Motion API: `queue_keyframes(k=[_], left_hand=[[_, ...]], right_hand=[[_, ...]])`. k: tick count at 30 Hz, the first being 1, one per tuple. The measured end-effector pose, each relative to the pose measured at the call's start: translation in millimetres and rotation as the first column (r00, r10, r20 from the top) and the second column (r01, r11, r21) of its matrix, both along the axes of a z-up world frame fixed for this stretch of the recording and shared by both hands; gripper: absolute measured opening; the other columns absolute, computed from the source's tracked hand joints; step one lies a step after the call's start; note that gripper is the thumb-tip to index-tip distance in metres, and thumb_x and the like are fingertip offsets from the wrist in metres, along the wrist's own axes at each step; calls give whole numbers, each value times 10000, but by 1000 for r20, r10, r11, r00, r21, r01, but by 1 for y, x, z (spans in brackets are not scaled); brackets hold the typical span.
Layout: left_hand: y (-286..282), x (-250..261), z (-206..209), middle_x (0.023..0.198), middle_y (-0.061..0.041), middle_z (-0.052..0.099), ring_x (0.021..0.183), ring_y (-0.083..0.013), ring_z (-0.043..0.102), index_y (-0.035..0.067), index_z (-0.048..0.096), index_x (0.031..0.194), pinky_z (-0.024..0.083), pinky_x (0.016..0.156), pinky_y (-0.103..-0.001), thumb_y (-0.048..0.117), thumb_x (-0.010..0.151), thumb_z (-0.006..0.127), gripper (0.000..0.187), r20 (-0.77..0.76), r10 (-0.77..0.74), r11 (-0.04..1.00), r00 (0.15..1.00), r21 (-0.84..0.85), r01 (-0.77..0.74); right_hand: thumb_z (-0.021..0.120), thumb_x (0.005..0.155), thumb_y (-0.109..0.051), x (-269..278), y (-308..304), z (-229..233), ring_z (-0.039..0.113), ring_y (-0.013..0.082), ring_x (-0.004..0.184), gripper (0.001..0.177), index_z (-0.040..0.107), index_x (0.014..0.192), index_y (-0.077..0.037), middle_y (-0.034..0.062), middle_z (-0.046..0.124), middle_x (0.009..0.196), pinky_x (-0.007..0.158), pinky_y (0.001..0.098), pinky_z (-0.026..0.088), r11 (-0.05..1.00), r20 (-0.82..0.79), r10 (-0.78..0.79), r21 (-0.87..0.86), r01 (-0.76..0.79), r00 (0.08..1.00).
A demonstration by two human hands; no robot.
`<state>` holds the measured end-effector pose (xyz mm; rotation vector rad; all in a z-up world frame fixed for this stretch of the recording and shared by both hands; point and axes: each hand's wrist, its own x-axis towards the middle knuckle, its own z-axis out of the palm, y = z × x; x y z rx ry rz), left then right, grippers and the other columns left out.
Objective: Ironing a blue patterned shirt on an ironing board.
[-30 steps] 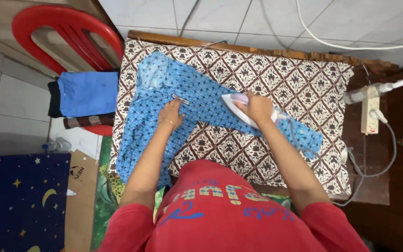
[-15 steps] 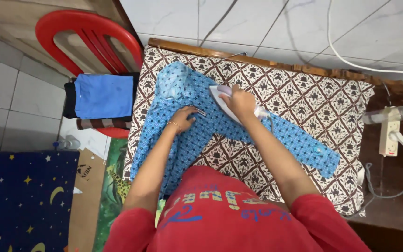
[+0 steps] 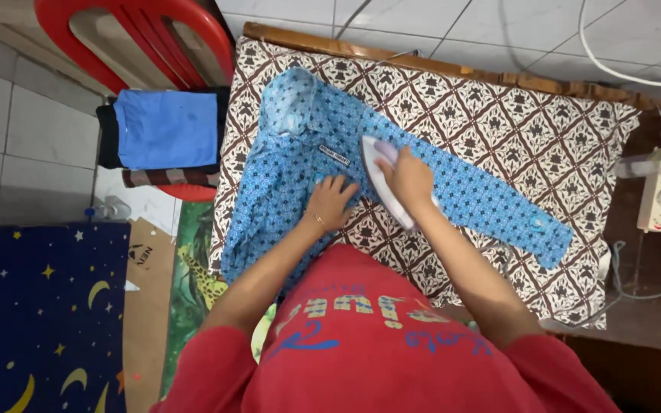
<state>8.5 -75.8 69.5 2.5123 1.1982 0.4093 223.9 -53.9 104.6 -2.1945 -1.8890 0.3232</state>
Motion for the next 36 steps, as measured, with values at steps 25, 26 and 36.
queue_keyframes(k=[25,26,36], left_hand=[[19,9,-97,1128,-109,705,1127,-322,660,133,724,974,547,1012,-431,108,898,596,151,103,369,908,924,-252,-335],[18,24,-69,1156,-146,667,1127,-356,622,97,701,1038,524,996,-453,98,877,611,184,152,400,909,904,-195,-370],[17,213,-66,1616,-155,377,1467,-347,377,36,497,1435,342,1146,-545,311,948,608,570,48,-52,996,998,77,48]], right_hand=[[669,930,-565,38,-47,-10,715,415,673,595,583,1054,10,221,713,775,584,510,555,1000,63,-5,-1,5,998],[667,938,-566,52,-47,-13,715,413,665,594,585,1054,11,220,713,771,576,509,556,998,87,-62,20,61,994],[724,908,-601,221,-113,-4,709,429,682,619,614,1023,-2,246,714,761,597,521,555,918,188,-391,7,397,901]])
